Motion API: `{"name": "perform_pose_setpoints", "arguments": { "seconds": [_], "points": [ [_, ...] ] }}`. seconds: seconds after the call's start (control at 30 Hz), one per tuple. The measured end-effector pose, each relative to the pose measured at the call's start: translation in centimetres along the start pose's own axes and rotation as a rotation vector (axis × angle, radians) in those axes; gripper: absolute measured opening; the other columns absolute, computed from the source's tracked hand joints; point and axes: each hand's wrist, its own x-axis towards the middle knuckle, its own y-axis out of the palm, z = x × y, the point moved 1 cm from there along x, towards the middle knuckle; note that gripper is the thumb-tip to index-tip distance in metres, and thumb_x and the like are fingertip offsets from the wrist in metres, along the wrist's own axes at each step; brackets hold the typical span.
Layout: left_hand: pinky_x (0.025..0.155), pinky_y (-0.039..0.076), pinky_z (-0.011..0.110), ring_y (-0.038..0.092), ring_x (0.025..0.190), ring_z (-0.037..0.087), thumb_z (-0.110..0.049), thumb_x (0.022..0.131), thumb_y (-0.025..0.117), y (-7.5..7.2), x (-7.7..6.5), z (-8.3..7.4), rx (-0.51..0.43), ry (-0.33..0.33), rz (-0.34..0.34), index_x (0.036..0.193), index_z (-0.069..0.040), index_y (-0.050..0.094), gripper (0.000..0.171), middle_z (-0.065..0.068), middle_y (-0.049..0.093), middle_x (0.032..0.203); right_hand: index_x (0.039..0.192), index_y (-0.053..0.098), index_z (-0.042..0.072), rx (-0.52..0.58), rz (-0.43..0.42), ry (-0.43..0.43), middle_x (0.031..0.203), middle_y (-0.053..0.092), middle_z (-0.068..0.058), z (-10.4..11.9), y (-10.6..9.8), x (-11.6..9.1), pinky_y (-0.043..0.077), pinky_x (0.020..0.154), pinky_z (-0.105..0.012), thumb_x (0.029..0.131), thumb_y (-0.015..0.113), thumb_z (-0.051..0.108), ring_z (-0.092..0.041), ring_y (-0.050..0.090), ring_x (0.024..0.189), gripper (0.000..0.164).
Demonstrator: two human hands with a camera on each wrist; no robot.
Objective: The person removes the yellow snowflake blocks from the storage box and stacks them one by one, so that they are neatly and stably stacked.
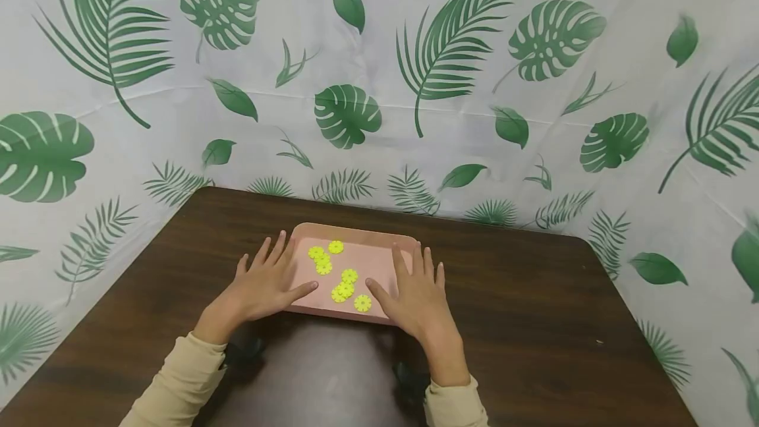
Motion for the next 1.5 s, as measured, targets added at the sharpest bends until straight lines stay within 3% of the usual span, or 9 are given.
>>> {"name": "perform_pose_setpoints", "arguments": {
  "seconds": [0.2,0.3,0.47,0.6,0.73,0.93,1.1,1.5],
  "points": [
    [0.112,0.010,0.079,0.010,0.157,0.044,-0.079,0.094,0.044,1.0,-0.1,0.7,-0.023,0.018,0.032,0.166,-0.005,0.012,0.108,0.017,0.006,0.172,0.160,0.036,0.004,0.013,-0.025,-0.082,0.166,0.029,-0.024,-0.2,-0.4,0.8,0.007,0.120,-0.067,0.100,0.056,0.056,-0.047,0.018,0.154,0.082],
    [0.112,0.011,0.078,0.013,0.157,0.041,-0.077,0.095,0.045,1.4,-0.3,0.9,-0.025,0.034,0.053,0.165,-0.002,0.014,0.107,0.018,0.007,0.172,0.154,0.045,-0.001,0.022,-0.017,-0.125,0.158,0.042,-0.026,-0.3,0.1,1.0,0.017,0.119,-0.067,0.102,0.059,0.048,-0.046,0.033,0.149,0.073],
    [0.113,0.017,0.075,0.017,0.157,0.036,-0.072,0.094,0.052,1.7,-0.4,1.3,-0.059,0.071,0.043,0.163,0.004,0.017,0.109,0.022,0.007,0.171,0.141,0.059,-0.004,0.067,-0.016,-0.155,0.137,0.062,-0.023,-0.5,2.0,1.3,0.040,0.108,-0.062,0.099,0.070,0.030,-0.040,0.057,0.129,0.055],
    [0.112,0.025,0.072,0.020,0.156,0.036,-0.071,0.093,0.057,2.0,-0.6,2.0,-0.090,0.096,0.043,0.162,0.007,0.015,0.113,0.025,0.006,0.170,0.123,0.071,-0.005,0.130,-0.002,-0.178,0.116,0.071,-0.020,-0.4,3.2,1.7,0.053,0.095,-0.054,0.091,0.079,0.016,-0.035,0.067,0.107,0.039],
    [0.110,0.031,0.071,0.020,0.156,0.038,-0.071,0.091,0.061,2.4,-0.7,2.6,-0.103,0.117,0.036,0.161,0.009,0.013,0.117,0.026,0.004,0.170,0.115,0.076,-0.002,0.194,0.068,-0.185,0.101,0.073,-0.012,-0.3,3.9,1.9,0.058,0.081,-0.042,0.085,0.085,0.012,-0.028,0.068,0.091,0.035],
    [0.106,0.035,0.072,0.024,0.154,0.041,-0.069,0.091,0.064,2.2,-0.4,2.5,-0.125,0.156,0.014,0.161,0.011,0.012,0.118,0.028,0.006,0.170,0.110,0.079,0.002,0.211,0.125,-0.209,0.084,0.068,-0.002,-0.4,4.0,2.5,0.052,0.066,-0.027,0.082,0.088,0.011,-0.014,0.058,0.073,0.031],
    [0.107,0.036,0.070,0.029,0.153,0.039,-0.068,0.092,0.063,2.3,-0.2,2.4,-0.115,0.154,0.036,0.160,0.011,0.014,0.115,0.026,0.009,0.170,0.107,0.081,0.004,0.169,0.131,-0.244,0.080,0.068,0.000,-0.7,4.3,2.9,0.051,0.066,-0.026,0.081,0.089,0.012,-0.012,0.056,0.072,0.028],
    [0.107,0.037,0.067,0.040,0.146,0.040,-0.070,0.091,0.063,2.2,0.0,2.8,-0.127,0.166,0.039,0.160,0.012,0.012,0.119,0.027,0.007,0.170,0.097,0.078,0.010,0.141,0.148,-0.214,0.081,0.063,0.002,-0.6,5.0,3.6,0.049,0.069,-0.029,0.081,0.090,0.013,-0.012,0.055,0.074,0.020]
  ]
}}
